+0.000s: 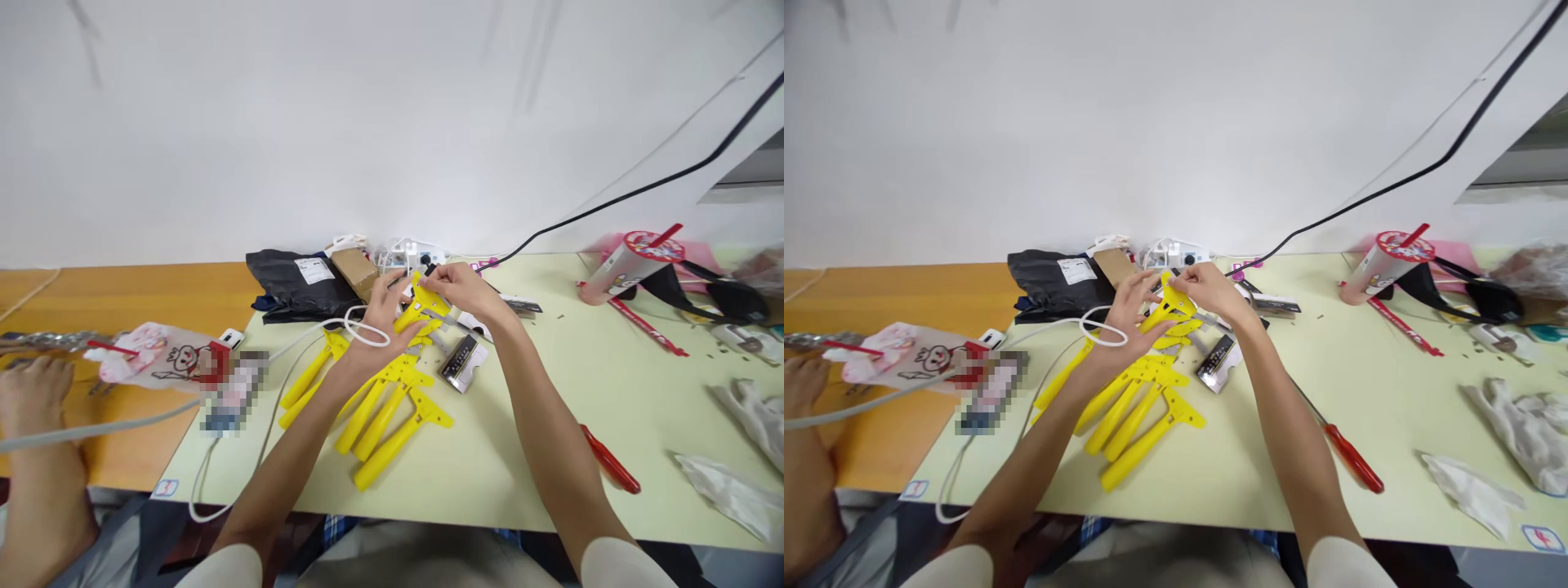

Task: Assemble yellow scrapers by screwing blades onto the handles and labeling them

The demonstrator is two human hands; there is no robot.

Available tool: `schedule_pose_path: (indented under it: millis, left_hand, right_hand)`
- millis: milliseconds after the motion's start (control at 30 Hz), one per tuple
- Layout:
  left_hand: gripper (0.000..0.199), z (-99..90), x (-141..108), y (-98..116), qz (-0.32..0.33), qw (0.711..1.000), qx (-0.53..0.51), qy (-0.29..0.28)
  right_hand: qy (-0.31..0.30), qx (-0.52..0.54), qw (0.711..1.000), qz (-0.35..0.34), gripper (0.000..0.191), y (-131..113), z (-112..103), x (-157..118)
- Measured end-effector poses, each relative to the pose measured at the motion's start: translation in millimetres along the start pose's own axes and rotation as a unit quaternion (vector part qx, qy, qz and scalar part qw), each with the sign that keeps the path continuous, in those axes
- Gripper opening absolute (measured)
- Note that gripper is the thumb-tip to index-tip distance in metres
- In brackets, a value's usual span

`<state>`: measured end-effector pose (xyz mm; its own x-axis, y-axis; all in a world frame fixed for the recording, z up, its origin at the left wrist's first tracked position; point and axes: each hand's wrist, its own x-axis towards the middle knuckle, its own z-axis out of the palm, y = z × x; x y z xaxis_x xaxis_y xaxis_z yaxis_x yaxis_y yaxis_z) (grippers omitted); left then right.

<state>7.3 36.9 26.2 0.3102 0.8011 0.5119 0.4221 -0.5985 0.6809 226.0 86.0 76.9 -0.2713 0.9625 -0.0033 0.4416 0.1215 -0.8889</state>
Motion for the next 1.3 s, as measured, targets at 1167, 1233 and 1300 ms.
schedule_pose_path:
  millis: [1167, 1233, 1300]
  left_hand:
    - [0.05, 12.6, -57, -26, -0.369, 0.674, -0.634, 0.089]
    - [0.052, 11.8, -58, -28, -0.373, 0.67, -0.636, 0.086]
    - [0.053, 12.4, -59, -29, -0.376, 0.666, -0.638, 0.089]
  right_hand:
    - [-0.036, 0.347, 0.937, 0.013, 0.057, 15, 37, 17]
    - [-0.043, 0.298, 0.954, 0.007, 0.062, 17, 39, 16]
    - [-0.028, 0.252, 0.967, -0.005, 0.063, 16, 38, 14]
